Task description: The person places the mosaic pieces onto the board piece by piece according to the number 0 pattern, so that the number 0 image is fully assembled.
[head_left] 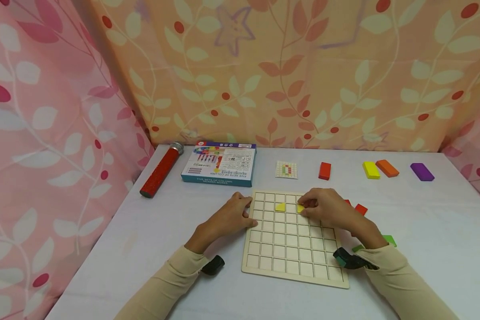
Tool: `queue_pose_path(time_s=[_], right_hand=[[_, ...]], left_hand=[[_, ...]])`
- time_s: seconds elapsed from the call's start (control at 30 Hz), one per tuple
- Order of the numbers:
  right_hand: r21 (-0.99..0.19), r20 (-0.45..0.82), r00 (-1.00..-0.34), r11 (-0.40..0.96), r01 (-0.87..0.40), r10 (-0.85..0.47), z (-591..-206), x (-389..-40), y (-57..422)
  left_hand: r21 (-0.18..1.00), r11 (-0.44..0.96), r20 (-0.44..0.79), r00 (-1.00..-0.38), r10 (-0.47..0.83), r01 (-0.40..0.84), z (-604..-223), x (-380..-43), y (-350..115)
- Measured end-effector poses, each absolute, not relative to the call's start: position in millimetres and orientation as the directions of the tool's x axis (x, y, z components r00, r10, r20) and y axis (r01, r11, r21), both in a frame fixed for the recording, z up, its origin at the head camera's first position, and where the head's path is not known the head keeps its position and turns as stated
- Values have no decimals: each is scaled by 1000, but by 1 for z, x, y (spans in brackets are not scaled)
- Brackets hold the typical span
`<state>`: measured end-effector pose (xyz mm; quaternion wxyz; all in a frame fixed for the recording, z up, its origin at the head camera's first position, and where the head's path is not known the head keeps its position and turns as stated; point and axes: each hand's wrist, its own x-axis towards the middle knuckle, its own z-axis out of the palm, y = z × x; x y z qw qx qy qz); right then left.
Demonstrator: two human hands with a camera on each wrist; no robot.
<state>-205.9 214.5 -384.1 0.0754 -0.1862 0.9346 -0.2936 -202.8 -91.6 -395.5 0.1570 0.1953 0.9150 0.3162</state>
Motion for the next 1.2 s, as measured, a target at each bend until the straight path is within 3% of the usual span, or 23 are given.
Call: queue_pose_path(time_s=[0.47,0.63,1.2], right_hand=[[-529,-157,-954,838,-136,-254,-377,-219,300],[-512,-166,-955,849,-129,-246,-381,-220,320],[-536,-122,-959,830,-152,-255,-381,-218,310]], left_hand=[[641,721,-158,-875,458,262,-394,-201,-91],[641,723,-161,-876,454,257,-394,-201,-92],[644,721,-159,-877,454,256,-394,-201,-91]])
